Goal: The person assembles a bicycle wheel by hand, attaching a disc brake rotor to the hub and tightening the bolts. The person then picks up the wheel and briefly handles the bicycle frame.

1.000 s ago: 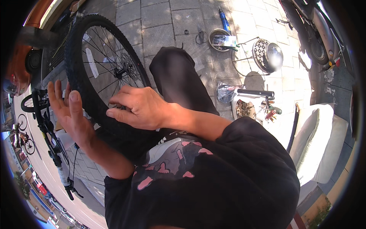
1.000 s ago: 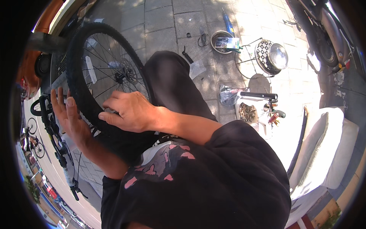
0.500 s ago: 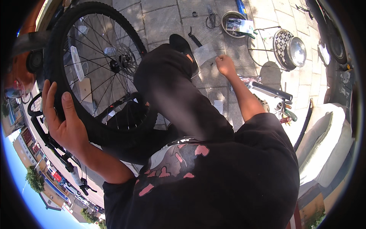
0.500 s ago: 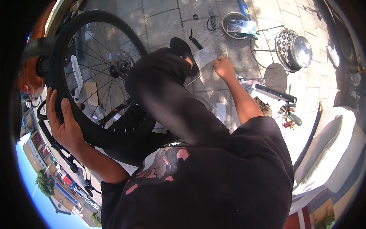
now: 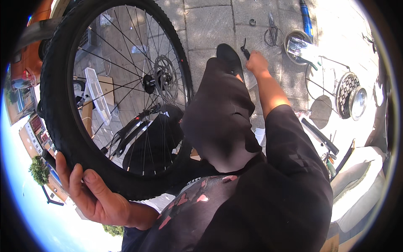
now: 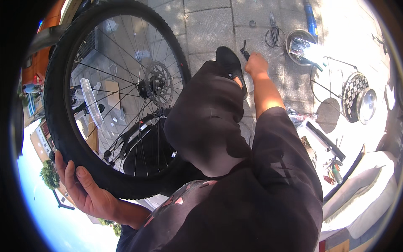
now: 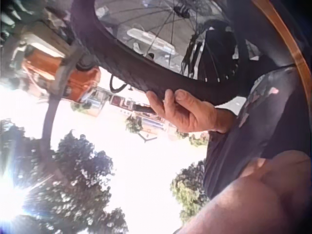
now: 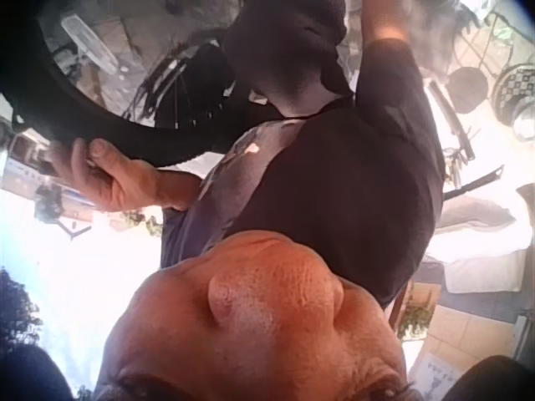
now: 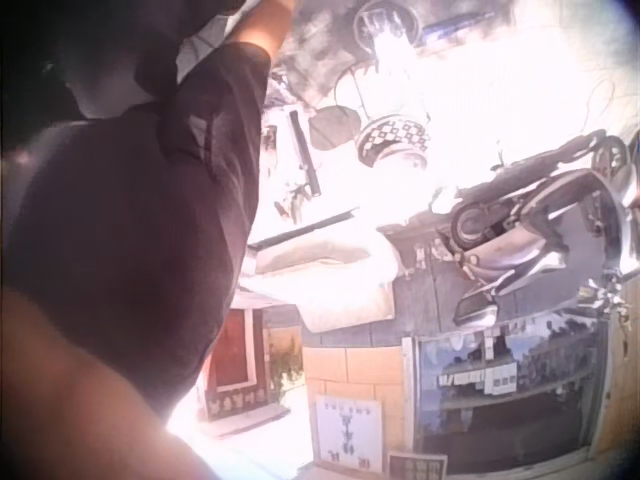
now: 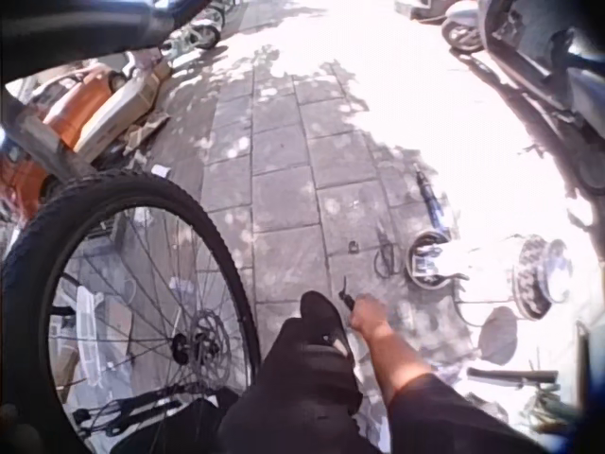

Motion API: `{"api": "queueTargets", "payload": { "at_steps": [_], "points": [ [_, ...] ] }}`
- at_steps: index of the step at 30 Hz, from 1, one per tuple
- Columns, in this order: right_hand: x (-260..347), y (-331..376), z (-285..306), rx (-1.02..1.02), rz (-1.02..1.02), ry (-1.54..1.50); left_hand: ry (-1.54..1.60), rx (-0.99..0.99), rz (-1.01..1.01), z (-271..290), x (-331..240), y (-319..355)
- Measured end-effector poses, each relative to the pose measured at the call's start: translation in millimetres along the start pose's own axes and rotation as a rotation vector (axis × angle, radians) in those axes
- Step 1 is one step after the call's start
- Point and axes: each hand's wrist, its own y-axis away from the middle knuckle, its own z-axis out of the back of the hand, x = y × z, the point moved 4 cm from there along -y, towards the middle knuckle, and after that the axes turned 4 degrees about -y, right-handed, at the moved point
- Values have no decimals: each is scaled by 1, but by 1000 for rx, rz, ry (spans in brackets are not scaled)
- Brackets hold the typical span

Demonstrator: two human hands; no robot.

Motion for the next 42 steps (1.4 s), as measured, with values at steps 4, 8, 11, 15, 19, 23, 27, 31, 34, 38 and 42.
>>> {"api": "queueTargets", "payload": {
  "at_steps": [4, 8, 11, 15, 19, 23, 27, 31, 34, 38, 42],
  "points": [
    [1, 7, 7, -92, -11, -71, 78, -12, 59, -1, -2, 6],
    [9, 35, 65, -293, -10, -366, 163, -1, 42, -5, -9, 6],
    [21, 72, 121, -346, 109, -645, 210, 1, 17, 2, -17, 6],
    [47, 118, 176, -278, 293, -1217, 271, -23, -23, -3, -6, 10],
    [86, 218, 245, 8, 444, -1830, 267, -116, -114, 2, -25, 26],
    [133, 312, 285, 151, 786, -1900, 296, -190, -157, 4, -37, 47],
    [189, 384, 280, 248, 960, -1788, 501, -198, -163, 18, -31, 73],
    [228, 448, 255, 255, 1049, -1725, 1129, -72, 128, 32, 8, 108],
    [245, 481, 232, 312, 1082, -1634, 1799, 87, 227, 27, 26, 132],
    [265, 509, 201, 280, 1048, -1336, 2177, -35, 366, 35, 47, 159],
    [269, 513, 203, 755, 707, -1508, 2108, -206, 316, 45, 84, 186]
  ]
}}
